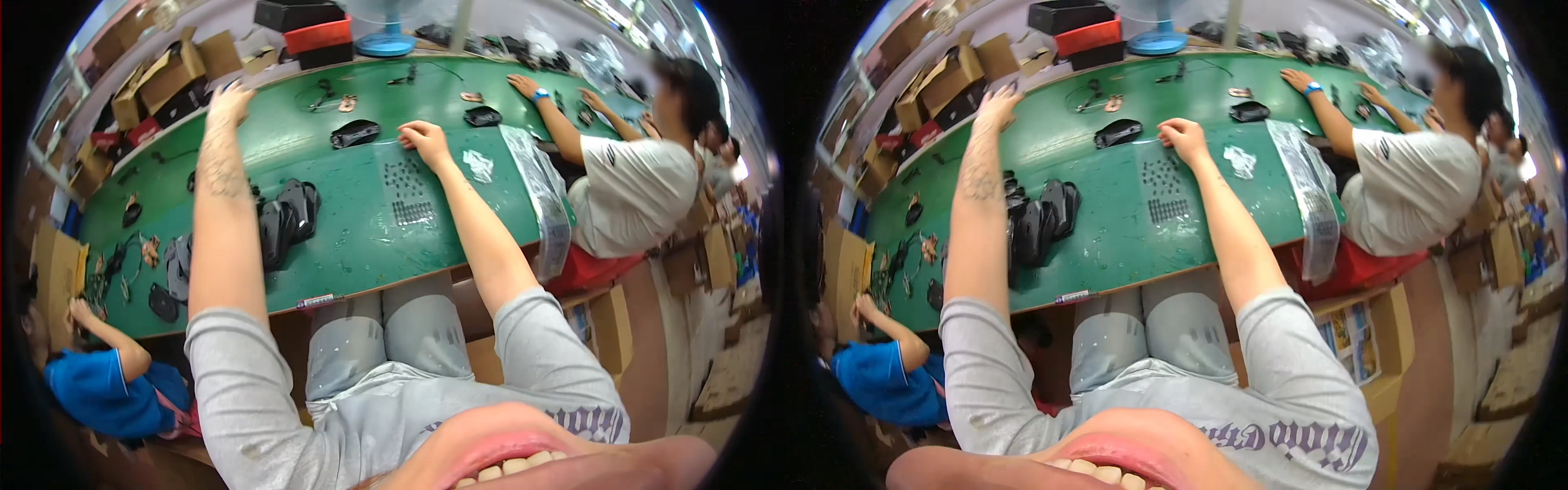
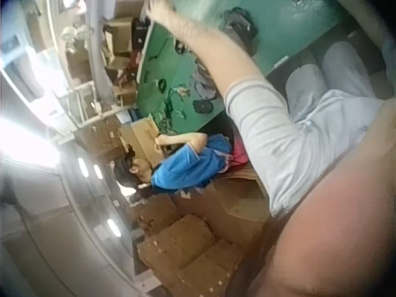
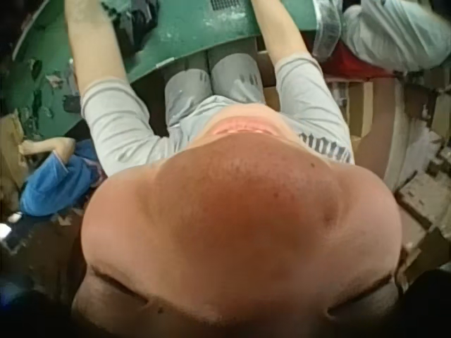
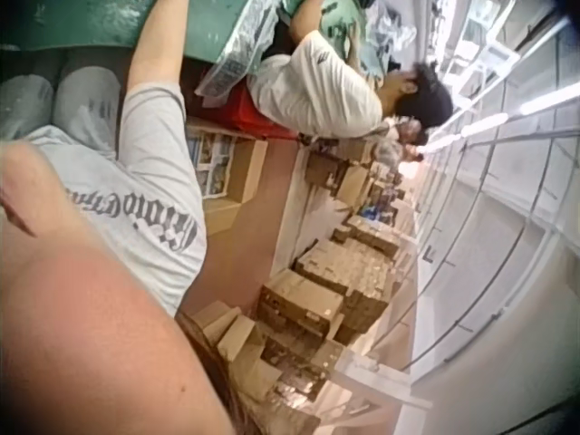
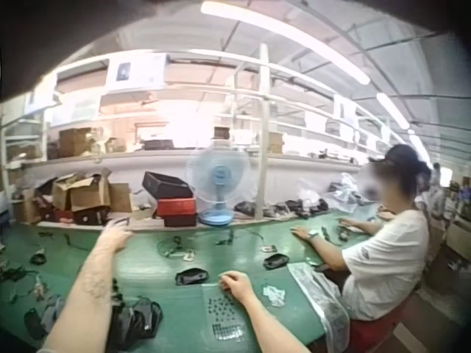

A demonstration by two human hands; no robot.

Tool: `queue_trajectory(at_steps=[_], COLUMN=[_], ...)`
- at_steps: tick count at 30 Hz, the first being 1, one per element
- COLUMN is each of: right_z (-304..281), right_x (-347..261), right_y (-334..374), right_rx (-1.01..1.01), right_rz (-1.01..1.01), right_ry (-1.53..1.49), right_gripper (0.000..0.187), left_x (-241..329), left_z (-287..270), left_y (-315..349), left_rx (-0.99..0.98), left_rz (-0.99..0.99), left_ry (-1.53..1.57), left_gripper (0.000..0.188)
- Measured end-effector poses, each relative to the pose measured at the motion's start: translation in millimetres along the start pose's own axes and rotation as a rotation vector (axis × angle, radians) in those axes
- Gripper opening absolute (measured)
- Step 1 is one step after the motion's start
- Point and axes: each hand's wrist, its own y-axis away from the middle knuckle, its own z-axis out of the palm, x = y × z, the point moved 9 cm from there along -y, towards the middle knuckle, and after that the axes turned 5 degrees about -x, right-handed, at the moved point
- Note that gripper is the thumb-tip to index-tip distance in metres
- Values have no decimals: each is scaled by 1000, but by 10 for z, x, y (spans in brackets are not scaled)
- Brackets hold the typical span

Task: Manually assembling small electronic circuit boards and connecting wires at a workbench station.

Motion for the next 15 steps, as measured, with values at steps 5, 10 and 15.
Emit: queue_trajectory(at_steps=[5,10,15], right_z=[122,492,501], right_x=[-128,-370,-529], right_y=[56,81,247], right_rx=[-43,-533,-672], right_rz=[-76,-5,0], right_ry=[513,784,998], right_gripper=[20,18,16], left_x=[-628,-1069,-1450], left_z=[509,732,2086], left_y=[565,1348,994], left_rx=[-333,-765,-1073], left_rz=[-261,-622,-673], left_ry=[93,205,616], left_gripper=[61,86,114])
